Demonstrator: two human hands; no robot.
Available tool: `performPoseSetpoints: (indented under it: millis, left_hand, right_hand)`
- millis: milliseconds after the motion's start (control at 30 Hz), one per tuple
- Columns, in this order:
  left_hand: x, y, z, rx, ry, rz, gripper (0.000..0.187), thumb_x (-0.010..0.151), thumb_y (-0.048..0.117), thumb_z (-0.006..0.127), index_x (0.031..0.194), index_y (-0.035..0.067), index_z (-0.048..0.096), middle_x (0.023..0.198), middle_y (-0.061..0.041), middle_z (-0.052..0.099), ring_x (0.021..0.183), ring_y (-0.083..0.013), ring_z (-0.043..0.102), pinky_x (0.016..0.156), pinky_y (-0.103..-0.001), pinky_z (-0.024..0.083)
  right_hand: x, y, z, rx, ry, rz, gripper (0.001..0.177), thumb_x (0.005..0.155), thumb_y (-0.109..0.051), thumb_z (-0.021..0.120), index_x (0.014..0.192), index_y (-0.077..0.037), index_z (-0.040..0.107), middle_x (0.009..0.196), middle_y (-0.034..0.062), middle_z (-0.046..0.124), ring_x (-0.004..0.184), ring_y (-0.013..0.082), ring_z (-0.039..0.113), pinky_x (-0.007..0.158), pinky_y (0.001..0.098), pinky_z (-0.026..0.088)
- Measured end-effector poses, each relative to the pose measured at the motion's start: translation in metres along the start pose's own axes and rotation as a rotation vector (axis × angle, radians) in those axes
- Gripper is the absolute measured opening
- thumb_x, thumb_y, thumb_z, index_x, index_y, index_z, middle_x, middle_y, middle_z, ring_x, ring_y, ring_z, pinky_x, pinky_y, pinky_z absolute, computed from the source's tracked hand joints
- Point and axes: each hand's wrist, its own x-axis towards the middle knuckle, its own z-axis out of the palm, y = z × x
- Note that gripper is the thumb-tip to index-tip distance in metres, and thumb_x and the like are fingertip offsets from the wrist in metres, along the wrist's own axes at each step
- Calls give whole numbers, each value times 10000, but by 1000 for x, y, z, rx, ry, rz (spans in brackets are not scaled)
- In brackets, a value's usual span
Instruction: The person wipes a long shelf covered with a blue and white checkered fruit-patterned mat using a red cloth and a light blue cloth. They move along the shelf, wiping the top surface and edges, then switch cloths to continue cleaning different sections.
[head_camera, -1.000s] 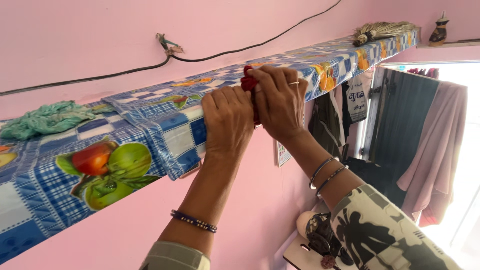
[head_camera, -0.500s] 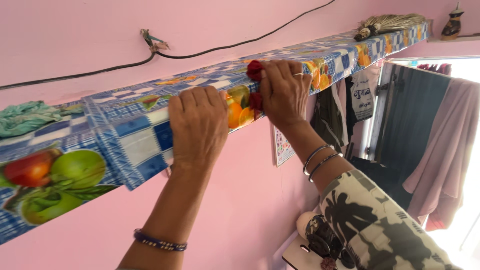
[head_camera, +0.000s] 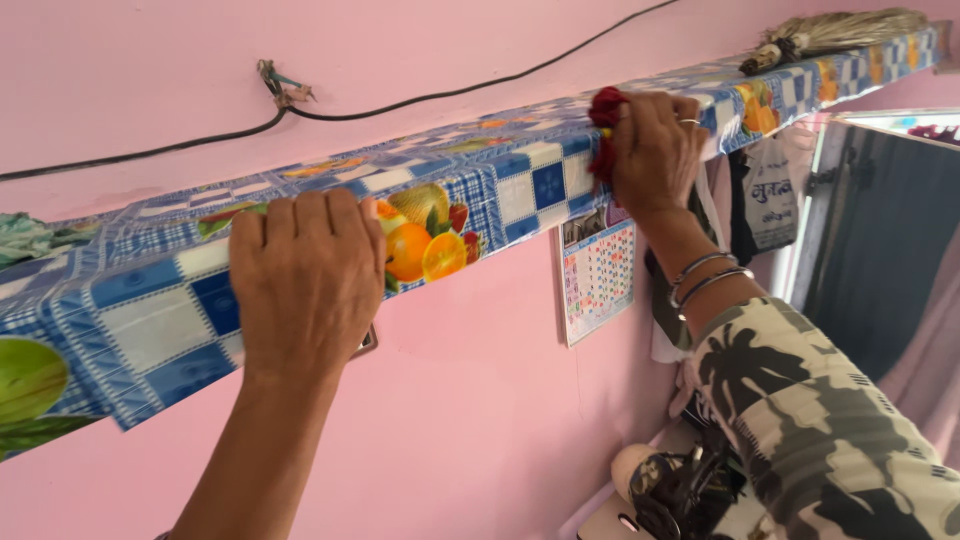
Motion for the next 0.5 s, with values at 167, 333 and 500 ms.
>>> performPoseSetpoints:
  millis: [167,333,500]
  left_hand:
    - [2,-1,-2,5,-24,12,288,1097,250,598,848,110,624,764,-33,584,717,-193,558,742,-366,430]
    - [4,0,-4,3,-60,11,269,1085,232,592,860,94,640,779,-44,621,735,-207,583,766,-374,441]
    - [6,1,-10,-15,-13,36,226,1081,196,603,892,87,662,802,-41,638,745,-211,590,789,-378,453]
  right_hand:
    - [-1,64,22,15,17,23,242,1167,-271,503,1160,-120,692,1127,39,682,1107,300,511,891,481,383]
    - [-1,120,35,1,17,51,234,1163,-241,492,1142,-118,689,1152,46,669,1139,317,505,913,494,381]
    - [-1,135,35,-27,-37,46,215,1173,-229,489,1166,-112,670,1195,44,648,1177,336,480,903,542,373]
